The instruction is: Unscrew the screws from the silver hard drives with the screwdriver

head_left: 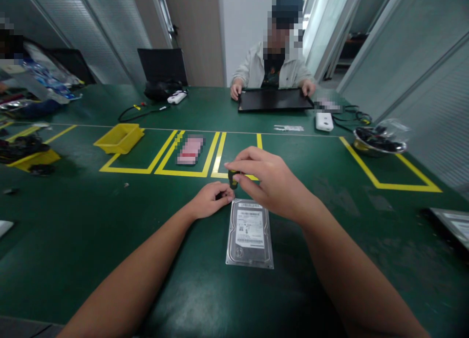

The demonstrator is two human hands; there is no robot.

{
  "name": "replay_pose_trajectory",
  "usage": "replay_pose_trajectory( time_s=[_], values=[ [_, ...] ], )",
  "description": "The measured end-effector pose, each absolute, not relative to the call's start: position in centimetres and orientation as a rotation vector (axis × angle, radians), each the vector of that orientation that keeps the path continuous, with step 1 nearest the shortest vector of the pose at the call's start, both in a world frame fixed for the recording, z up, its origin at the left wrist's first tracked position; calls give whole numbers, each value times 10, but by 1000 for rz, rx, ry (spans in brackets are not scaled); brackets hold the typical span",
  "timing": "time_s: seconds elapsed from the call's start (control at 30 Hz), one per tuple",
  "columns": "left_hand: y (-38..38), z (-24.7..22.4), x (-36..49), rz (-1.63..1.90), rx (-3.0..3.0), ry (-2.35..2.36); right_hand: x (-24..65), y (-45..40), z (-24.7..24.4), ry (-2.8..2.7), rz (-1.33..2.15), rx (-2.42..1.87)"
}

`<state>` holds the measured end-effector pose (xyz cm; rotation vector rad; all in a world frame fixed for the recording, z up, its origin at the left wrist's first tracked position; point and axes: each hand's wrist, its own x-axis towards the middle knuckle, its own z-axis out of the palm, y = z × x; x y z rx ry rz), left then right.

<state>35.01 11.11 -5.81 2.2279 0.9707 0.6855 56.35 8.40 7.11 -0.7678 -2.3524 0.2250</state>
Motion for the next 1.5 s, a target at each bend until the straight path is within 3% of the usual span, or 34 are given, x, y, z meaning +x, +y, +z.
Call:
replay_pose_trajectory(
  time_s=[1.5],
  values=[
    [112,-57,351,640,2242,997,567,79,82,-2484,266,-852]
  ],
)
